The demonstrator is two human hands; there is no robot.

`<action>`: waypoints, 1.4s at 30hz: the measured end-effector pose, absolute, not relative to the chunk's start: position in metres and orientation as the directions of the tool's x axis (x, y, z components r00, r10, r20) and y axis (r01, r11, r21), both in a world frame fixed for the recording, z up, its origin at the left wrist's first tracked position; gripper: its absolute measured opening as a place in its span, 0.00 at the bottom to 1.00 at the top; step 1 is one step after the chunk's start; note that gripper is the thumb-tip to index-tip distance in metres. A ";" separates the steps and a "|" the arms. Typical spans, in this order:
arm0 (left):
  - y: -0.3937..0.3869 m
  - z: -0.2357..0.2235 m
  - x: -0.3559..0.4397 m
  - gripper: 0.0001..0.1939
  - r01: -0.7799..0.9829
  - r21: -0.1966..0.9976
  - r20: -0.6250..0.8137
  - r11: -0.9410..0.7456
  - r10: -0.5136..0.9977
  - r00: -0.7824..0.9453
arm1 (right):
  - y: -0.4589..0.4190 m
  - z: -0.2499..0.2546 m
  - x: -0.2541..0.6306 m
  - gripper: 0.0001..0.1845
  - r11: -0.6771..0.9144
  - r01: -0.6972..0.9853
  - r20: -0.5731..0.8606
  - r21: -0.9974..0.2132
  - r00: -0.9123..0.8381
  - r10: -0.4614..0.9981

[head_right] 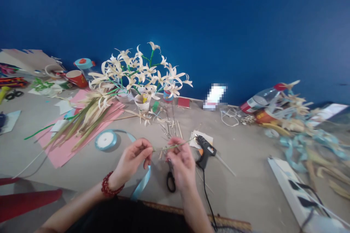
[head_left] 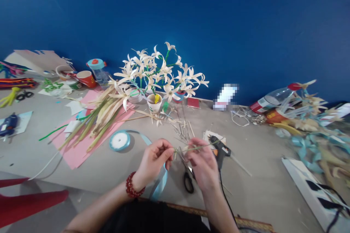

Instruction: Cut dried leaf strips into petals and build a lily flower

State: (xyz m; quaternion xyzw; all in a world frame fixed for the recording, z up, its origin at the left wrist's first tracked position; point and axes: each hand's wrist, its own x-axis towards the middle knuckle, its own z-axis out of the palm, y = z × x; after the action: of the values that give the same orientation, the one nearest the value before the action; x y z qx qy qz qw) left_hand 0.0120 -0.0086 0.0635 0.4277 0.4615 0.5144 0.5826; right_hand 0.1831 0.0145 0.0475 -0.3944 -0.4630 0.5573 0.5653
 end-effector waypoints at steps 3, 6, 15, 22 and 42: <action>-0.009 0.063 0.015 0.12 -0.210 0.970 -0.108 0.123 0.991 0.079 | 0.005 0.040 0.168 0.07 0.246 0.006 0.244 -0.969 -0.108 0.964; -0.009 0.059 0.014 0.10 -0.279 0.949 -0.120 0.148 0.986 0.115 | 0.002 0.039 0.162 0.06 0.357 0.031 0.355 -0.933 -0.064 0.933; -0.012 0.060 0.008 0.10 -0.352 0.929 -0.087 0.112 0.993 0.085 | 0.007 0.042 0.170 0.03 0.199 -0.179 0.210 -0.963 -0.040 0.977; -0.019 0.058 0.004 0.10 -0.290 0.951 -0.093 0.110 0.993 0.073 | 0.005 0.047 0.171 0.04 0.174 -0.172 0.184 -0.970 -0.042 0.982; -0.007 0.074 0.000 0.05 0.319 0.924 0.205 -0.213 0.977 0.057 | 0.001 0.073 0.187 0.18 0.698 0.532 0.655 -0.479 -0.313 0.688</action>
State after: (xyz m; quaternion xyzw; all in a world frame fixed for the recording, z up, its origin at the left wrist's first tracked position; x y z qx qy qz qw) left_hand 0.0002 -0.0067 0.0739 0.6312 0.5133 0.4559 0.3608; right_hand 0.1866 0.0009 0.0729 -0.3784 -0.8056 0.0871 0.4475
